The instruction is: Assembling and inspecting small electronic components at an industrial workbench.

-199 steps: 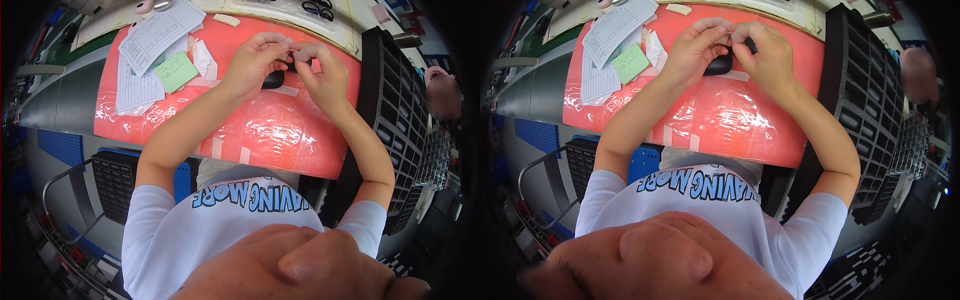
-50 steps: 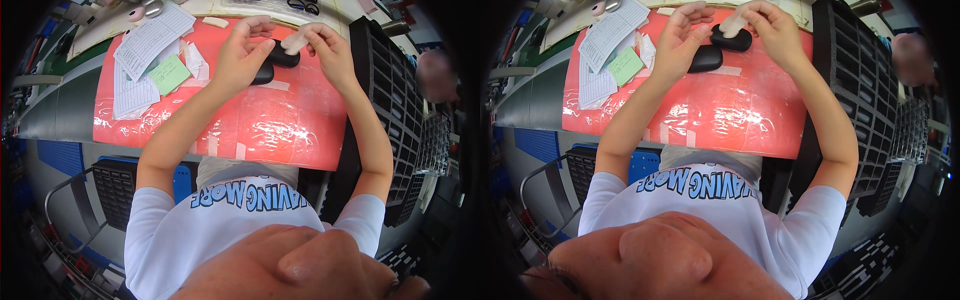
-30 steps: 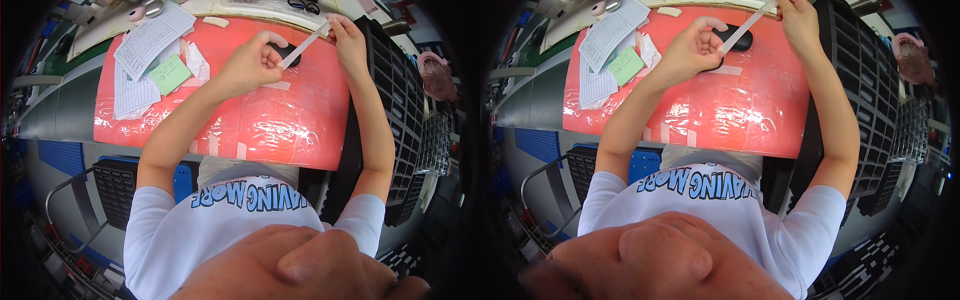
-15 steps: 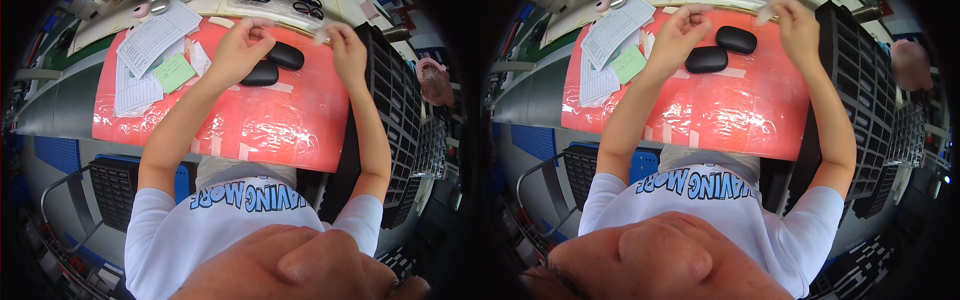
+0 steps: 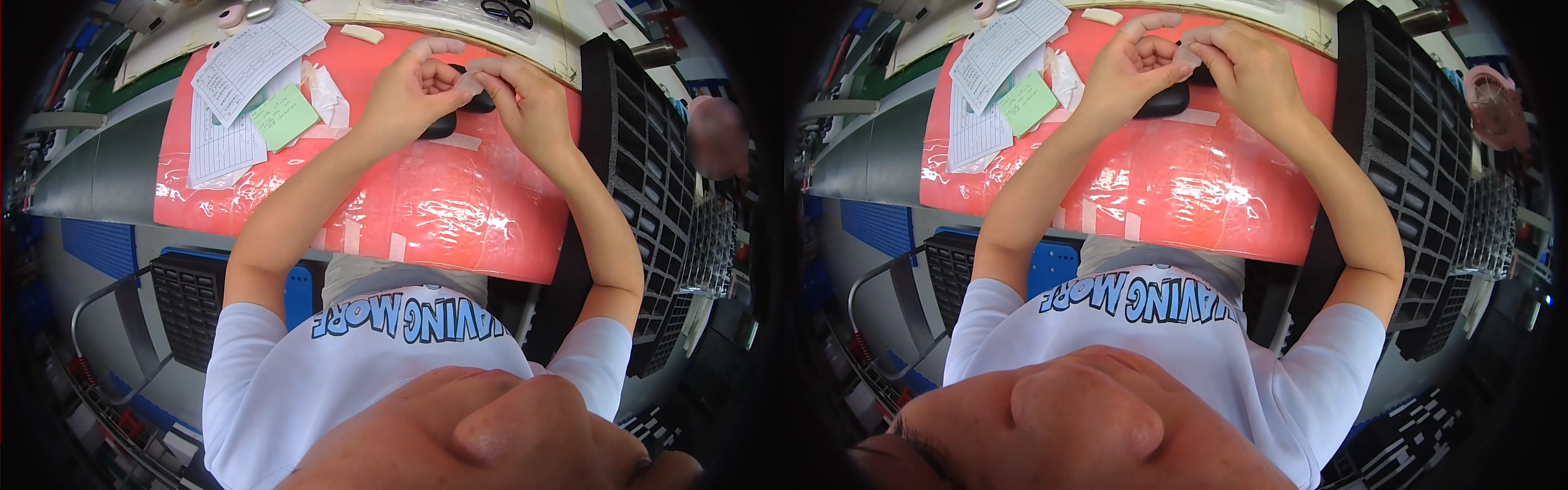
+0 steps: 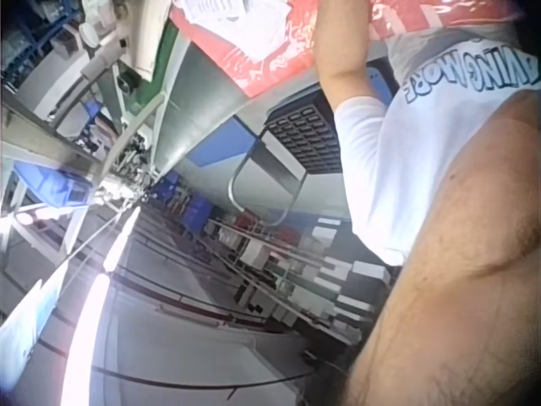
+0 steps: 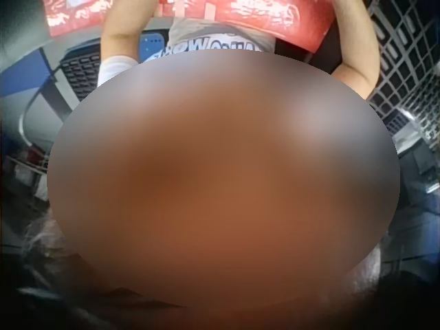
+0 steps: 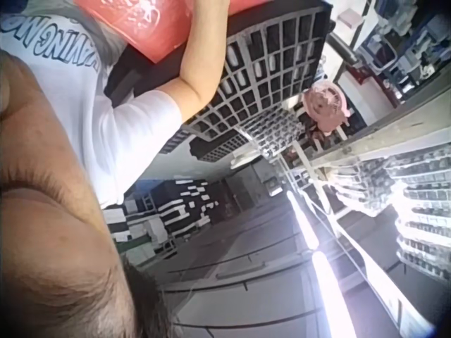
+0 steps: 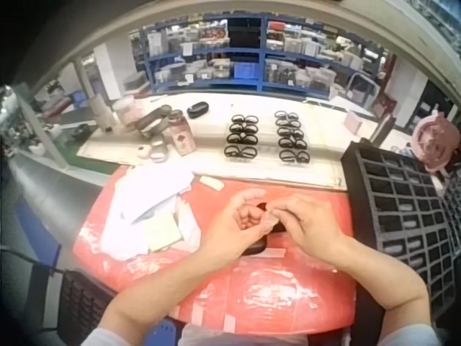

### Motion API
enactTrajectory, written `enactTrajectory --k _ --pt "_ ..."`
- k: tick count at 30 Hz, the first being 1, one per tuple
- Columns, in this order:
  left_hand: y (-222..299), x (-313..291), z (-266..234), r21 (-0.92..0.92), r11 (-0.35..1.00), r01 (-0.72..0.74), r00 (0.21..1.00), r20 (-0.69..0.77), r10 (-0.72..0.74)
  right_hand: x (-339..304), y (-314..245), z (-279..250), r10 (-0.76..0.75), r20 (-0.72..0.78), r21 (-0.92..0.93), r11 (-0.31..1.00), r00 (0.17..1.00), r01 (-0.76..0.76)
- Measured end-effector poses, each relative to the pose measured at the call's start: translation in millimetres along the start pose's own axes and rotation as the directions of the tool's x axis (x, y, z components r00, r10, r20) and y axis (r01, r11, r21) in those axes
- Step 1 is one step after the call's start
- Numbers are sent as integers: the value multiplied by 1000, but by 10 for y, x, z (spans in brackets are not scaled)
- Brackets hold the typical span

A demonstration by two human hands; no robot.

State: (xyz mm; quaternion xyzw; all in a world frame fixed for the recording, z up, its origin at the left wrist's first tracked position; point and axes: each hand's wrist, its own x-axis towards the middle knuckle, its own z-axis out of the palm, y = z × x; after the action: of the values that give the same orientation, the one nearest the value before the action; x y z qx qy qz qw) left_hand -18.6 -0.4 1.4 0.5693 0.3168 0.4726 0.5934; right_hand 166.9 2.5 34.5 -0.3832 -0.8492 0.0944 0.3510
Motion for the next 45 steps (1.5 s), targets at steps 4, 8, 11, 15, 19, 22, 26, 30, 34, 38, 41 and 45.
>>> enactTrajectory --k 4,8,11,15,19,22,26,30,34,38,41,45 --pt "25 8 -29 -70 992 101 994 37 -99 10 -8 4 286 24 270 921 958 -282" --pt "9 28 -78 -128 982 136 991 33 -132 35 31 -35 504 215 529 661 837 -533" --pt "-2 44 -101 -207 963 175 985 47 -169 19 35 -51 494 262 533 642 829 -551" --pt "-30 46 -118 -299 926 232 972 36 -232 38 28 -40 534 299 572 563 791 -596" --pt "-9 56 -115 -370 905 212 971 -26 -239 -10 45 -15 527 218 567 617 821 -546" --pt "-31 78 -134 -403 898 175 976 -48 -212 -33 -5 19 444 111 559 712 889 -425" --pt "-54 58 -112 -422 900 109 982 -97 -164 -20 -210 14 365 125 454 806 922 -381" --pt "-27 29 -70 -364 921 141 982 -69 -178 -8 -259 54 381 146 403 820 913 -407" --pt "-53 36 -92 -458 877 146 979 -58 -193 -52 -169 93 409 139 473 773 902 -423" --pt "-127 107 -199 -544 828 132 979 -61 -197 -64 -171 99 413 153 462 773 898 -435" --pt "-201 121 -242 -532 835 140 979 -52 -198 -53 -178 112 381 87 499 783 921 -371" --pt "-134 76 -166 -579 800 161 975 -31 -219 -58 -214 84 329 44 421 850 943 -316"
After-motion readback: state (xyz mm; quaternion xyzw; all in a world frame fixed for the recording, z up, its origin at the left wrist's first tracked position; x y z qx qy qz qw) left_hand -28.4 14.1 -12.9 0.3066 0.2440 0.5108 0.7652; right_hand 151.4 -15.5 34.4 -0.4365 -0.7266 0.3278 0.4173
